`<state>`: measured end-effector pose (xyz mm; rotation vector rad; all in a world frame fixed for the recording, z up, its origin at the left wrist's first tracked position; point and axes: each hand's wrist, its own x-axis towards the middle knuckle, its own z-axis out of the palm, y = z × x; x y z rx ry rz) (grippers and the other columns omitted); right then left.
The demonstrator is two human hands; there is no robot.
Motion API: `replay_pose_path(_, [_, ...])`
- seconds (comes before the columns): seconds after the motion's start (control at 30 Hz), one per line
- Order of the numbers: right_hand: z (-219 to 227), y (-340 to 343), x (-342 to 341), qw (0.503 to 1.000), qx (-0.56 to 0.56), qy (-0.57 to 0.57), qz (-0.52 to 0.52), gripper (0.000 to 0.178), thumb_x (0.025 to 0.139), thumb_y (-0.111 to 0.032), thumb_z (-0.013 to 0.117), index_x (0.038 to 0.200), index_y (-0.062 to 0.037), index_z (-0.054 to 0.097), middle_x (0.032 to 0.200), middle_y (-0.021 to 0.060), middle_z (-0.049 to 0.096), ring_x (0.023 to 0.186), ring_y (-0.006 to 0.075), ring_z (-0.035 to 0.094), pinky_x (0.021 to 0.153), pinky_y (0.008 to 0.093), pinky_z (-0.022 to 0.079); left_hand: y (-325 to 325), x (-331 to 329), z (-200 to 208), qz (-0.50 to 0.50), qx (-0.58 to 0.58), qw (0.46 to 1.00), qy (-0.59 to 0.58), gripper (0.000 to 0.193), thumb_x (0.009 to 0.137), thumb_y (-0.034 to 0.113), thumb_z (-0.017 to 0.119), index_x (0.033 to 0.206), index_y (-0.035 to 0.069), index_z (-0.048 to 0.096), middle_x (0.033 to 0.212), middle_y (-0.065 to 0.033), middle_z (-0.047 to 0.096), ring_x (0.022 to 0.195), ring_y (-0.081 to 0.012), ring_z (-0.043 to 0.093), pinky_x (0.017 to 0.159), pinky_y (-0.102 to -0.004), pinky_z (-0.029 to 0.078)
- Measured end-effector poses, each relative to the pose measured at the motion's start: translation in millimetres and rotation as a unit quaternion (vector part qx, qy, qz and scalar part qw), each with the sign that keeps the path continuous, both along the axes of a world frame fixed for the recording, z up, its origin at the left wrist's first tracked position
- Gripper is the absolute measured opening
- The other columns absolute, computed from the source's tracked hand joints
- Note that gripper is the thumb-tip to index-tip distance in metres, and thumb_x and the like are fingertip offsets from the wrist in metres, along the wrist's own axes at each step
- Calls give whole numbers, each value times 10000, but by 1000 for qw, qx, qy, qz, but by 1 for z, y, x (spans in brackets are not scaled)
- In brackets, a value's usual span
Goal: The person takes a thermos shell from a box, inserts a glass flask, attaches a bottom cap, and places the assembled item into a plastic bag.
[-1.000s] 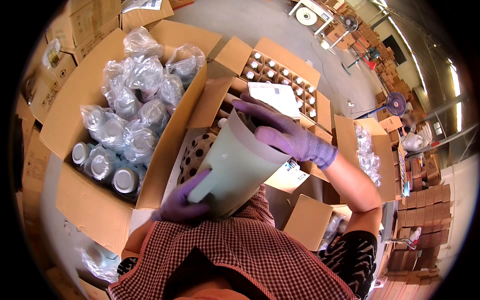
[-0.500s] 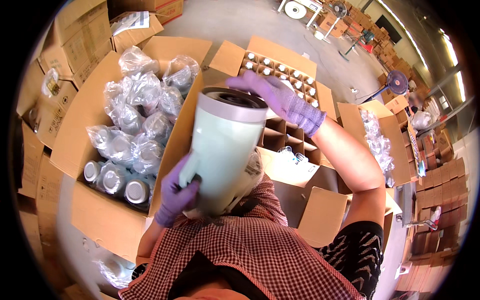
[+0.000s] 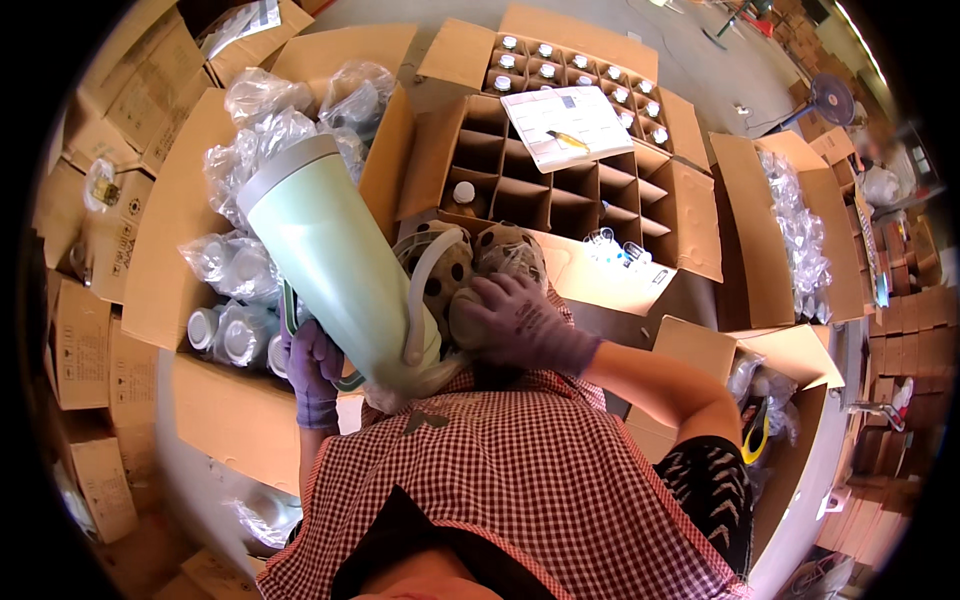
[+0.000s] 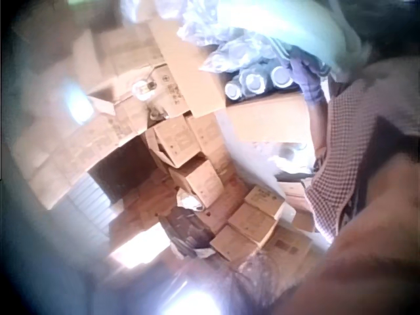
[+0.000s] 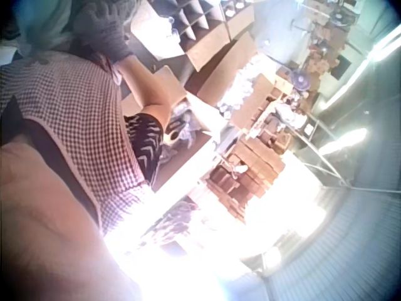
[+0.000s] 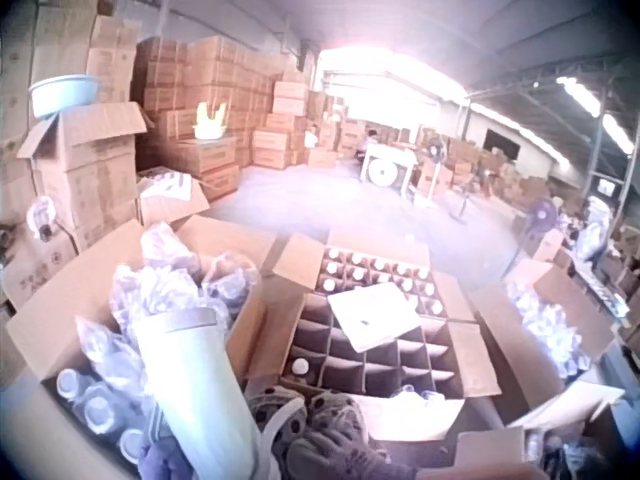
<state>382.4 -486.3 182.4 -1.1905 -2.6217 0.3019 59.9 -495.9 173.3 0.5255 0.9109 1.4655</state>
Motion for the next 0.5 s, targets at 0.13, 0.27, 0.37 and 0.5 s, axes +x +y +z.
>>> replay_pose_path(0.13, [-17, 8, 3, 998, -26, 45, -25, 817, 685, -420, 884, 1367, -127, 543, 1346, 223, 533, 1224, 424, 573, 1013, 523, 505, 18, 4, -17, -34, 8, 999, 23, 410, 970, 81, 495, 1368, -16, 514, 512, 34, 398, 345, -78, 345, 321, -243, 291])
replay_pose_path(0.27, [-3, 11, 57, 963, -30, 214, -164, 778, 663, -315, 923, 1273, -48, 521, 1276, 217, 526, 1153, 402, 593, 991, 411, 528, 35, 18, 4, -76, 19, 997, 28, 139, 998, 173, 511, 891, 105, 455, 506, 54, 372, 347, -67, 316, 323, -234, 252])
replay_pose_path(0.37, [26, 7, 92, 877, -140, 407, -216, 623, 729, -129, 814, 1251, -56, 482, 1354, 172, 466, 1229, 258, 504, 1064, 380, 438, 53, 40, 20, -66, -25, 997, -27, 380, 1028, 229, 504, 670, 176, 389, 507, 74, 336, 364, -58, 292, 335, -230, 230])
replay_pose_path(0.5, [56, -13, 66, 833, -93, 525, -149, 666, 691, -247, 836, 1219, -86, 463, 1404, 184, 438, 1247, 266, 488, 1077, 398, 405, 84, 41, -6, -126, -13, 964, -235, 386, 1050, 199, 460, 672, 178, 389, 523, 73, 338, 377, -73, 279, 358, -224, 267])
